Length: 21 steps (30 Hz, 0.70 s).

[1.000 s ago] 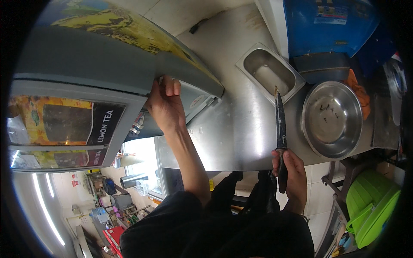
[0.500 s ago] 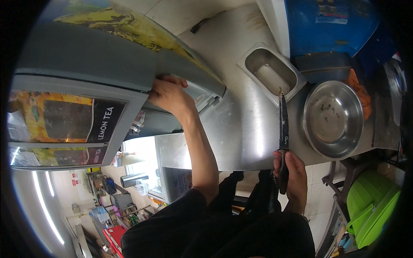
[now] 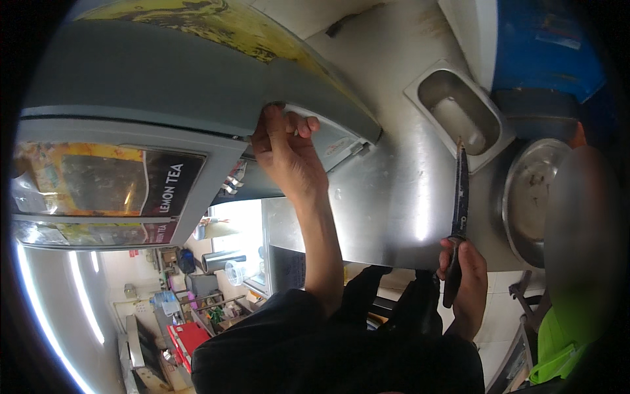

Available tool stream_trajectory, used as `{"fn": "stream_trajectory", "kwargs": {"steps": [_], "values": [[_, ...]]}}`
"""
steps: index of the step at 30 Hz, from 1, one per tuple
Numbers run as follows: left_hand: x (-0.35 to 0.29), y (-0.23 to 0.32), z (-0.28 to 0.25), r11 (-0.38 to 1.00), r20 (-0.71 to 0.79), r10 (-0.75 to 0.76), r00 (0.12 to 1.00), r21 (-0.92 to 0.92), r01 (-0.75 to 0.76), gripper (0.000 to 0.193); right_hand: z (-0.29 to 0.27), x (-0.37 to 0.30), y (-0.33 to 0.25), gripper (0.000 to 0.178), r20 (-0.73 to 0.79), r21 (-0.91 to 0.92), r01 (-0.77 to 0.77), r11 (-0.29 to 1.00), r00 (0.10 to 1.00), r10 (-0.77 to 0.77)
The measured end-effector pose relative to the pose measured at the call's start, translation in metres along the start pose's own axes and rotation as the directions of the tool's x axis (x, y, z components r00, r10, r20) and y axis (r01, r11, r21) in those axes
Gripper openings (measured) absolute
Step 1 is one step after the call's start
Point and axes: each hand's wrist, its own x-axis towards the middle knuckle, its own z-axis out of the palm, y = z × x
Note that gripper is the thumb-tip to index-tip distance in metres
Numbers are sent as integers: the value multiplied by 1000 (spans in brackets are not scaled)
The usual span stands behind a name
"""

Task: The person uses a knife to pry and remove a plastic cover from a beverage dispenser. They then detach the dispenser unit from its mounting and place it on the counter.

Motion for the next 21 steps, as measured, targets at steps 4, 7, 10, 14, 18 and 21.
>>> {"fn": "stream_trajectory", "kwargs": {"steps": [4, 7, 10, 14, 18, 21], "values": [[2, 0, 2, 987, 11, 13, 1000, -159, -11, 8, 0, 7, 6, 34, -42, 34, -27, 999, 999, 28], [4, -2, 0, 986, 52, 40, 998, -164, -31, 6, -1, 13, 8, 33, -52, 1, -47, 999, 998, 47], [5, -5, -1, 989, 73, 50, 996, -143, -39, 5, -1, 16, 9, 34, -132, 0, -112, 994, 985, 111], [4, -8, 1, 979, 120, 60, 991, -200, -35, 8, 1, 20, 12, 33, -140, -3, -110, 994, 984, 108], [5, -8, 3, 969, 137, 20, 990, -248, 15, 10, 1, 23, 14, 33, -103, 16, -78, 997, 991, 80], [9, -5, 0, 964, 180, 32, 983, -265, 17, 13, 3, 24, 16, 34, -198, 43, -66, 997, 977, 73]]}}
